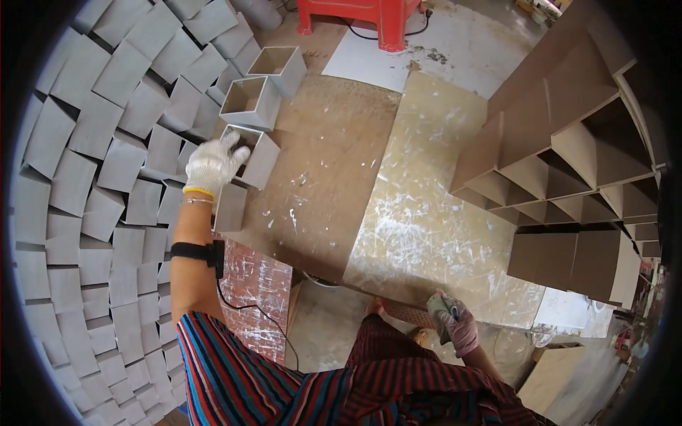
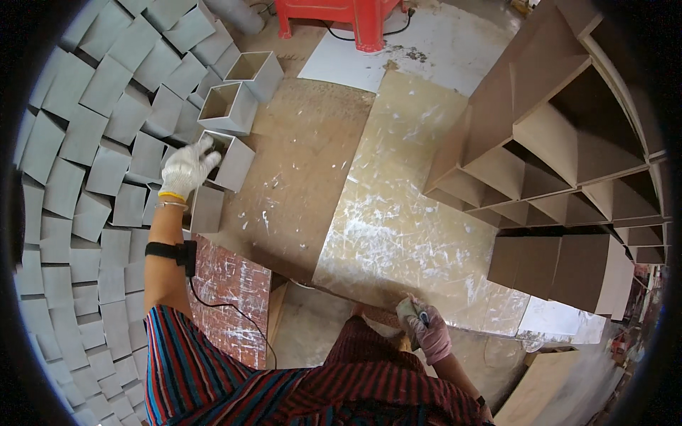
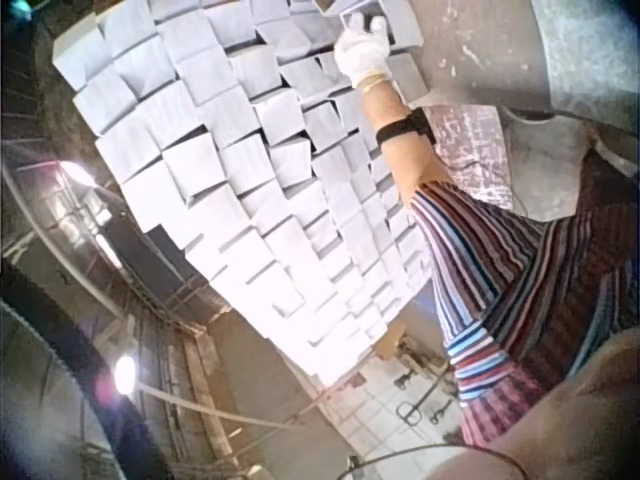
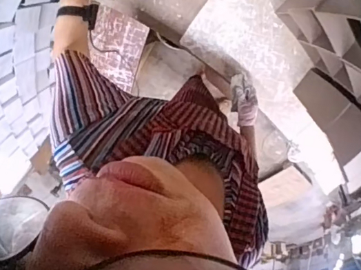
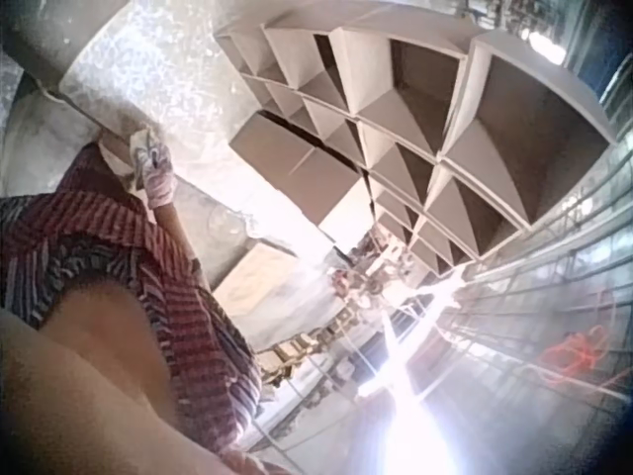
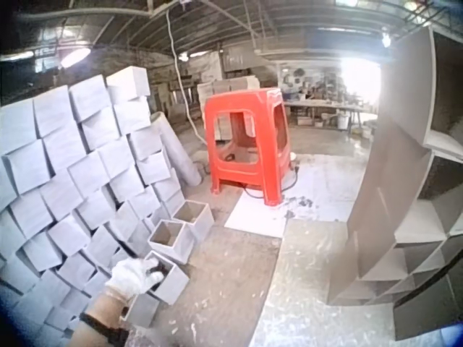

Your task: Polishing small wooden or composite square blocks using a cloth and a white cleaning/polishing substance.

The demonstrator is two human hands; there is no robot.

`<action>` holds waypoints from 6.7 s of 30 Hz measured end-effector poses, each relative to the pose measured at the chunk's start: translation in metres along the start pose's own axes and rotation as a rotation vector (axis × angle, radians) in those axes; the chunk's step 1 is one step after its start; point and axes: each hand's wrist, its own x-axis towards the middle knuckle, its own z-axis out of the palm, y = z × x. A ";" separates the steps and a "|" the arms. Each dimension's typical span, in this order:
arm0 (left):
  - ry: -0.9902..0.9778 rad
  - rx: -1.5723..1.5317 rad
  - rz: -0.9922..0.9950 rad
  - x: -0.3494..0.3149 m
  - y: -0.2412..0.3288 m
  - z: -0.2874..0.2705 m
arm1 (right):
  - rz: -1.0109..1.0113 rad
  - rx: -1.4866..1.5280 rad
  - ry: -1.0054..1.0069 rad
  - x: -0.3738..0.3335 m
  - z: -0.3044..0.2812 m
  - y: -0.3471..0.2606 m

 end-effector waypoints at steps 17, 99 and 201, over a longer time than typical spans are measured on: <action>0.012 0.016 -0.059 0.106 0.031 0.029 | 0.129 -0.040 0.059 0.000 -0.006 0.028; -0.554 -2.428 0.361 -0.268 0.612 -0.064 | -0.128 0.770 0.838 -0.363 -0.289 0.231; -0.662 -2.305 -0.186 -0.434 0.757 0.161 | -0.577 -1.017 0.194 -0.082 -0.476 0.079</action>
